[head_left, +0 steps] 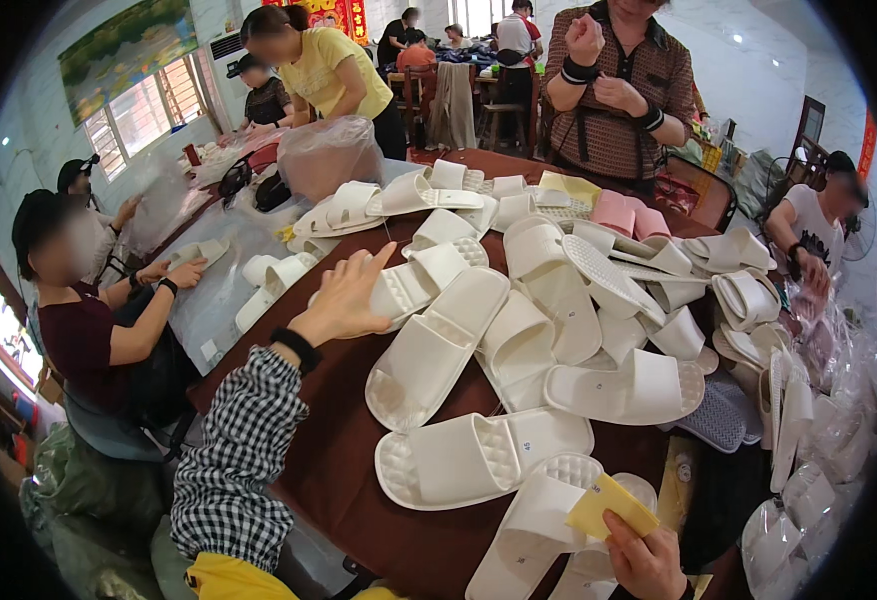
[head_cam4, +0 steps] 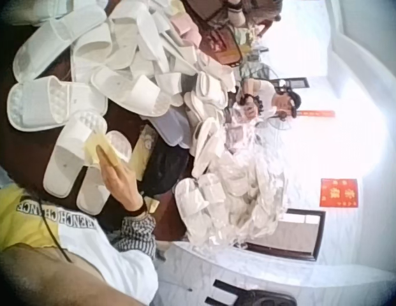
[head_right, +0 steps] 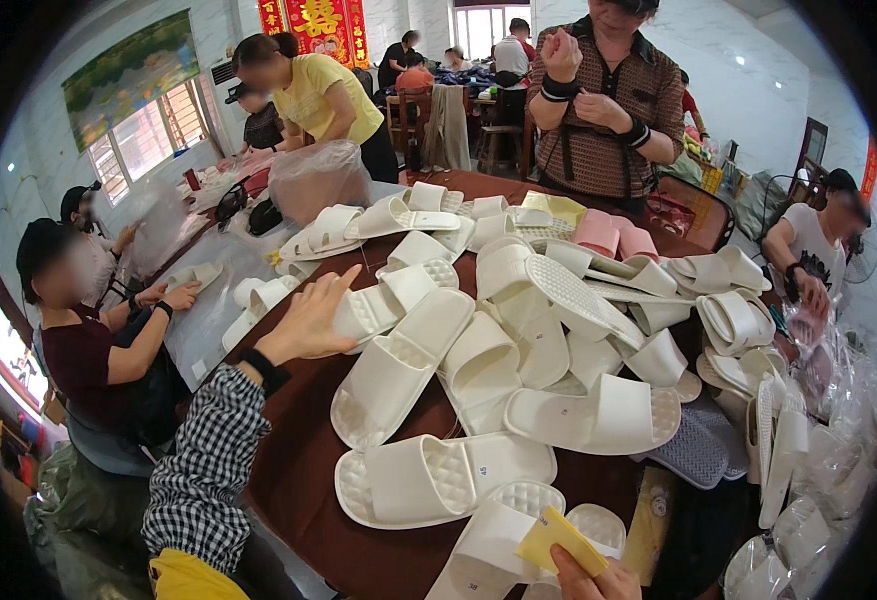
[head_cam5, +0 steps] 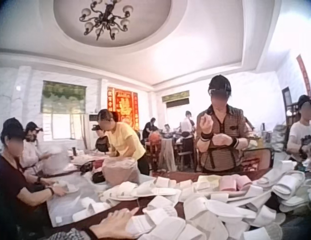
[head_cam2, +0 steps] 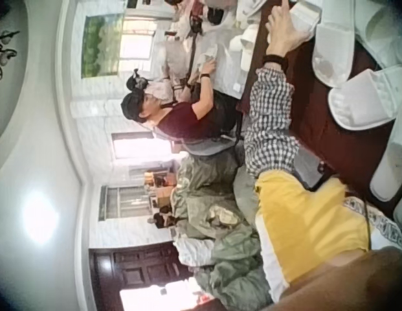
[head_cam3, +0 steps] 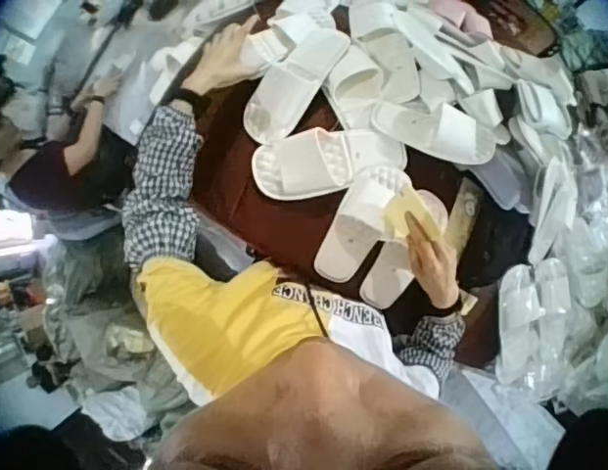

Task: Packaging white slippers into large plastic bags for distribution.

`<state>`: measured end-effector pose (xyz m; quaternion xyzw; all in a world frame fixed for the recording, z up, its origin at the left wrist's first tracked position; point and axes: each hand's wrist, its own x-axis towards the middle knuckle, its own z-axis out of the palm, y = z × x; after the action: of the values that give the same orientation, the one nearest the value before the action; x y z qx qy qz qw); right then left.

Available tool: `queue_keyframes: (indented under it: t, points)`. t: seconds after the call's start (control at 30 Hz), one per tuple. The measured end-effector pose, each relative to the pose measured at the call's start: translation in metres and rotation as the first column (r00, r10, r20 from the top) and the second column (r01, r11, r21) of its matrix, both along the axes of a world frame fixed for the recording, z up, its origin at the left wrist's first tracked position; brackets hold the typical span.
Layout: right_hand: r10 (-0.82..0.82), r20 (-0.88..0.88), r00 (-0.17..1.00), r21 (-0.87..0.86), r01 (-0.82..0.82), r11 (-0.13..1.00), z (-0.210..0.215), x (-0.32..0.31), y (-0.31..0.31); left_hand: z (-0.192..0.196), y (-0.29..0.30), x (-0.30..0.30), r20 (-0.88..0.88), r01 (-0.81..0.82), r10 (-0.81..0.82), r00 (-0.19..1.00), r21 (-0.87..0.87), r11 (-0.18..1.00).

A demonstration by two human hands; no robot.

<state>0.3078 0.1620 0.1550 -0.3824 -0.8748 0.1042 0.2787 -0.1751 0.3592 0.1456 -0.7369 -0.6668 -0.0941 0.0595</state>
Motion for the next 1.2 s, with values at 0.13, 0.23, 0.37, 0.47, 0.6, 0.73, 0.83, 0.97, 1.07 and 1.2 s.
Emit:
queue_keyframes:
  t: [0.13,0.23,0.37,0.47,0.6,0.73,0.83,0.97,1.07,1.2]
  points:
    - [0.016,-0.014,1.0,0.002,-0.016,1.0,-0.001,0.0,0.002,0.001,0.041,0.015,0.146,0.067,-0.051,0.988,-0.106,0.992]
    - [0.04,-0.017,0.999,0.029,-0.039,0.999,-0.004,-0.001,0.004,0.007,0.063,0.022,-0.049,0.088,-0.102,0.994,-0.241,0.966]
    - [0.048,0.014,0.999,0.033,-0.048,0.998,-0.002,-0.001,0.004,0.012,0.077,0.058,-0.241,-0.113,0.033,0.97,-0.325,0.939]
    - [0.053,0.03,0.998,0.049,-0.054,0.997,-0.001,-0.002,0.002,0.008,0.086,0.055,-0.214,-0.06,-0.007,0.977,-0.304,0.951]
    - [0.046,0.015,0.999,0.074,-0.047,0.996,-0.003,-0.002,0.001,-0.011,0.074,0.063,-0.193,0.016,-0.032,0.981,-0.087,0.996]
    - [0.022,0.027,0.999,0.083,-0.024,0.996,0.0,-0.007,-0.001,-0.021,0.056,0.043,0.034,-0.033,0.032,0.999,0.018,0.999]
    - [0.015,0.055,0.998,0.078,-0.019,0.997,-0.005,-0.003,-0.003,-0.035,0.044,0.02,0.384,-0.133,0.023,0.923,0.263,0.956]
    - [0.036,0.028,0.999,0.097,-0.039,0.994,-0.004,-0.003,-0.001,-0.037,0.0,-0.014,0.381,-0.055,-0.183,0.906,0.536,0.843]
    - [0.031,0.041,0.999,0.107,-0.035,0.994,-0.003,-0.002,-0.004,-0.02,-0.055,-0.008,0.457,-0.154,-0.201,0.866,0.627,0.763]
    - [0.026,0.065,0.998,0.038,-0.029,0.999,-0.006,0.002,-0.005,-0.014,-0.101,-0.018,0.523,-0.267,-0.155,0.838,0.642,0.719]
